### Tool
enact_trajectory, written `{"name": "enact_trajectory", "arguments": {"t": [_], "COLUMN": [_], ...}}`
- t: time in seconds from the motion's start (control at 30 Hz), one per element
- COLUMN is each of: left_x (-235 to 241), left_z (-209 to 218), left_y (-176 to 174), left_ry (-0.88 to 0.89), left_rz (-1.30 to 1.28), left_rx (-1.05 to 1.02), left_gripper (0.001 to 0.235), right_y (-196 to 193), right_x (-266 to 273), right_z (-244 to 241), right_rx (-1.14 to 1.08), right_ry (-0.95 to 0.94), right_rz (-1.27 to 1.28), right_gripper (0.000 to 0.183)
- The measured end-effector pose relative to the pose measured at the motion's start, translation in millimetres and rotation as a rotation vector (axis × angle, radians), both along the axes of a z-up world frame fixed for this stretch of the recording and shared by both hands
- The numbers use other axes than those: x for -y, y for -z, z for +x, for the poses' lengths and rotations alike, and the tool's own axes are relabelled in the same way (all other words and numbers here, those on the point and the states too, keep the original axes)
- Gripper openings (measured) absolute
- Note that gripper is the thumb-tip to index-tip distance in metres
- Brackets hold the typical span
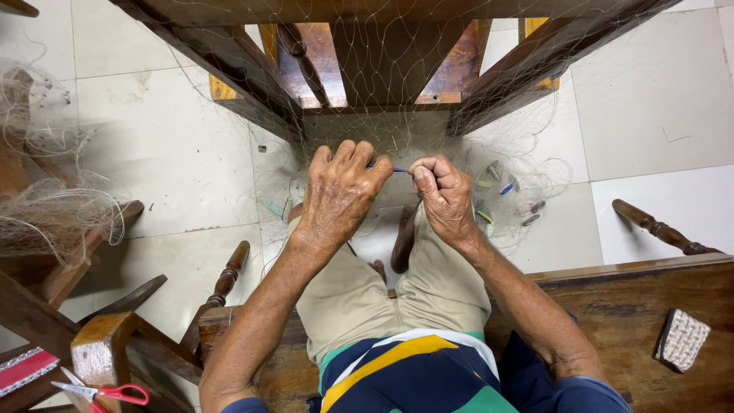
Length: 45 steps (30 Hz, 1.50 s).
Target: The person sits on a wooden chair and uses a blue plastic netting needle to mend a fishing net draped over an overturned wooden chair. They repeatedly thread the netting twine through the mesh and pull it tight to repair the net.
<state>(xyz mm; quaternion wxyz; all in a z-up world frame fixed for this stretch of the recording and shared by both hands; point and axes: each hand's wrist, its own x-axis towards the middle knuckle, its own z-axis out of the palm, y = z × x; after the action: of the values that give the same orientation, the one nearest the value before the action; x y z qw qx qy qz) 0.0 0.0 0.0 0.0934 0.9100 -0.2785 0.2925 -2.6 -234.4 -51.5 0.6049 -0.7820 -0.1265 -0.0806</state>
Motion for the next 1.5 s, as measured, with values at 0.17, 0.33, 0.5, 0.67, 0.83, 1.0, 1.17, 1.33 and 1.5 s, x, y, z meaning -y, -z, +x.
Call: {"name": "enact_trajectory", "arguments": {"t": [0.17, 0.33, 0.5, 0.67, 0.83, 1.0, 1.17, 1.33, 1.5], "left_x": [-3, -11, -13, 4, 14, 35, 56, 71, 113], "left_z": [-1, -2, -4, -9, -19, -25, -25, -37, -79], "left_y": [0, -16, -2, 46, 70, 51, 62, 66, 48], "left_ry": [0.041, 0.12, 0.263, 0.245, 0.255, 0.223, 0.096, -0.073, 0.035], "left_rz": [-0.014, -0.097, -0.246, -0.299, -0.407, -0.601, -0.647, -0.655, -0.916], "left_rx": [-0.037, -0.144, -0.242, -0.053, 0.04, 0.133, 0.226, 0.413, 0.382], "left_gripper": [0.006, 0.011, 0.01, 0.004, 0.011, 0.026, 0.018, 0.005, 0.015], "right_y": [-3, -4, 11, 5, 6, 11, 6, -9, 53], "right_x": [1, 2, 6, -1, -9, -13, -15, -26, -36], "right_z": [3, 6, 7, 3, -1, -4, -7, -16, -12], "right_rx": [-0.027, -0.099, -0.281, -0.258, -0.272, -0.191, -0.142, -0.113, -0.096], "right_ry": [-0.04, -0.095, -0.222, -0.188, -0.195, -0.123, -0.094, 0.01, 0.084], "right_rz": [0.025, 0.064, 0.276, 0.253, 0.25, 0.194, 0.169, 0.1, 0.173], "right_gripper": [0.022, 0.023, 0.024, 0.027, 0.025, 0.022, 0.027, 0.022, 0.019]}}
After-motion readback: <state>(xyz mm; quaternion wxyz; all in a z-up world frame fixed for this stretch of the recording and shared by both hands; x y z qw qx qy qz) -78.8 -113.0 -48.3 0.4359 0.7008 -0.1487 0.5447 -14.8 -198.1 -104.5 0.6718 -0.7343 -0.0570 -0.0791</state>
